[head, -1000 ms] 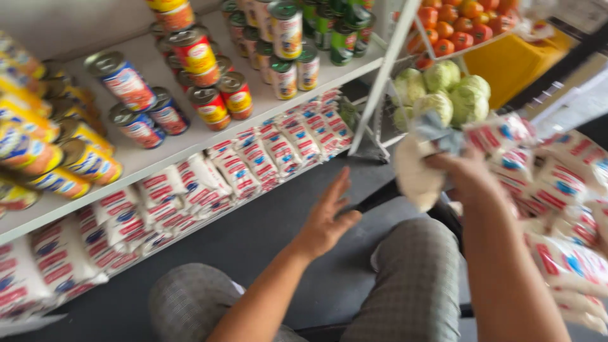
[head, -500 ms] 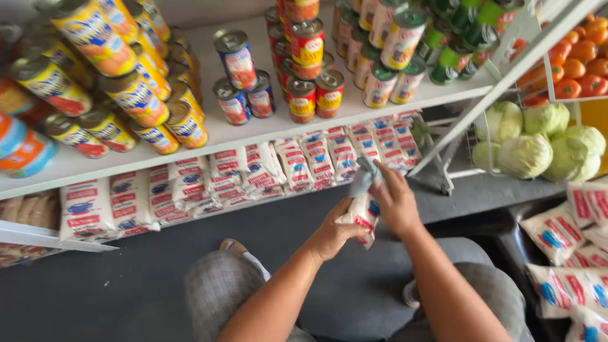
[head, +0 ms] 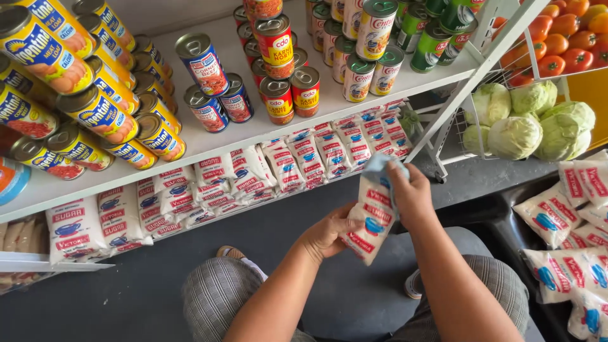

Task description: Cleaning sugar packets with a cloth and arranging them neatly on a grocery store shelf.

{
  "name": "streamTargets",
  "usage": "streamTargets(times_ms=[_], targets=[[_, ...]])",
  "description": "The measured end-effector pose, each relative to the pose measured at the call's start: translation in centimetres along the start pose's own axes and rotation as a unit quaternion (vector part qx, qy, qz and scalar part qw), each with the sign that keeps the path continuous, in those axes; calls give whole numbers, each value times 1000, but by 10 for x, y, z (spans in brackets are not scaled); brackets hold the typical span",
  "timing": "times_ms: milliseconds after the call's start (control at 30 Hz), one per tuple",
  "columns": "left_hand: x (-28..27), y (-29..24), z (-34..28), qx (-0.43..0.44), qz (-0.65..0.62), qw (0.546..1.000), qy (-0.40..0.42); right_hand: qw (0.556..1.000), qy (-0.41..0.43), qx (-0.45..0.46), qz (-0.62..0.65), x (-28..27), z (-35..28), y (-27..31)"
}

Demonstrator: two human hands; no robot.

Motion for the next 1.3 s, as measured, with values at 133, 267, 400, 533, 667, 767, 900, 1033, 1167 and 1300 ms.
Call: streamTargets(times_ms=[133,267,400,533,667,767,900,1033,1167,1300], targets=[[21,-4,-6,50,-125,991,23,990,-59,-9,126,-8,23,-22],[15,-15,-1,116,-217,968,49,969,-25,44,242,-3,15,-14],[33,-39,-9,164,-249,950,96,949,26,116,293,4,1,3],[37,-58,-6,207,-243,932,174,934,65,166,309,5,20,-50],[-66,-54,55,268,-200,920,203,916,349,13,196,6,-9,-26],[-82,-58,72,311,-163,914,204,887,433,-47,152,13,-30,-10],[-47,-57,68,335,-65,924,171,933,323,-31,155,20,-27,-20],[-4,-75,37,323,34,932,159,942,268,-58,193,22,-30,-11],[-4,-80,26,303,75,939,145,953,239,-101,158,15,-32,-2],[92,-127,-35,321,199,914,149,958,194,-185,100,5,-35,15]])
Point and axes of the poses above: each hand's wrist, its own z-axis towards the middle knuckle, its own x-axis out of the palm, y = z × x, the point moved 3 cm from there along z, towards the middle knuckle, and after that the axes turned 9 degrees about -z, right-handed, at the moved point
